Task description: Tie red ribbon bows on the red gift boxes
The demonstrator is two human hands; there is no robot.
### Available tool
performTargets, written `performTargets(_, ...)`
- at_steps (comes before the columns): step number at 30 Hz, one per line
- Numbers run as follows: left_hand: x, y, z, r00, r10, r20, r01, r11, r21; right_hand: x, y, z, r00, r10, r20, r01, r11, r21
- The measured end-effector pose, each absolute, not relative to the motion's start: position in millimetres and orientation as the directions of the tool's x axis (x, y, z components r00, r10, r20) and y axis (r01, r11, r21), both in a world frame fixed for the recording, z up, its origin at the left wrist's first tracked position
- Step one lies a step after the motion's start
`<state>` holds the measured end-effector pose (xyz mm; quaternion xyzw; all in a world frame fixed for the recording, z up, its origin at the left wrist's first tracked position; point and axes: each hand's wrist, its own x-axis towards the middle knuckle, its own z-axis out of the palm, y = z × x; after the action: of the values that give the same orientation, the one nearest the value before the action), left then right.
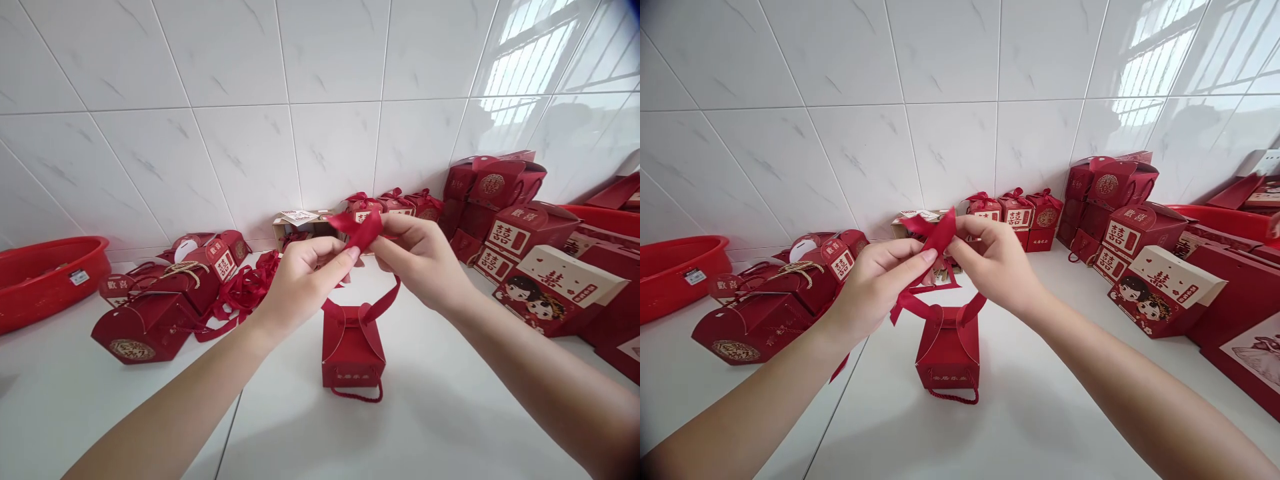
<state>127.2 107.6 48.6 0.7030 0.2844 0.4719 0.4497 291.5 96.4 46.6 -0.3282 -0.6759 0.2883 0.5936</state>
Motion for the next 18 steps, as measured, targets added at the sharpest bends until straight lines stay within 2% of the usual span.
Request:
performTargets(5, 129, 113, 44, 0.448, 0.819, 0.360, -0.019, -0.393, 0.919, 293, 89, 39, -0.248, 0.766, 0.594, 0.014, 0.616, -0.788)
performTargets(12, 124, 113, 38, 0.465, 0.814, 0.348, 0.044, -0.414, 0.909, 294, 98, 29, -0.253, 0.720, 0.646, 0.045, 0.676, -0.735)
performTargets(15, 115, 116, 37, 0.545, 0.795, 0.266, 0.019, -0.328, 0.944, 298, 100, 27, -0.333, 0.651, 0.682, 0.093, 0.743, -0.663)
performTargets(18, 107, 120, 37, 0.652, 0.749, 0.119, -0.003, -0.154, 0.988, 306, 102, 24, -0.472, 0.516, 0.714, 0.204, 0.852, -0.481)
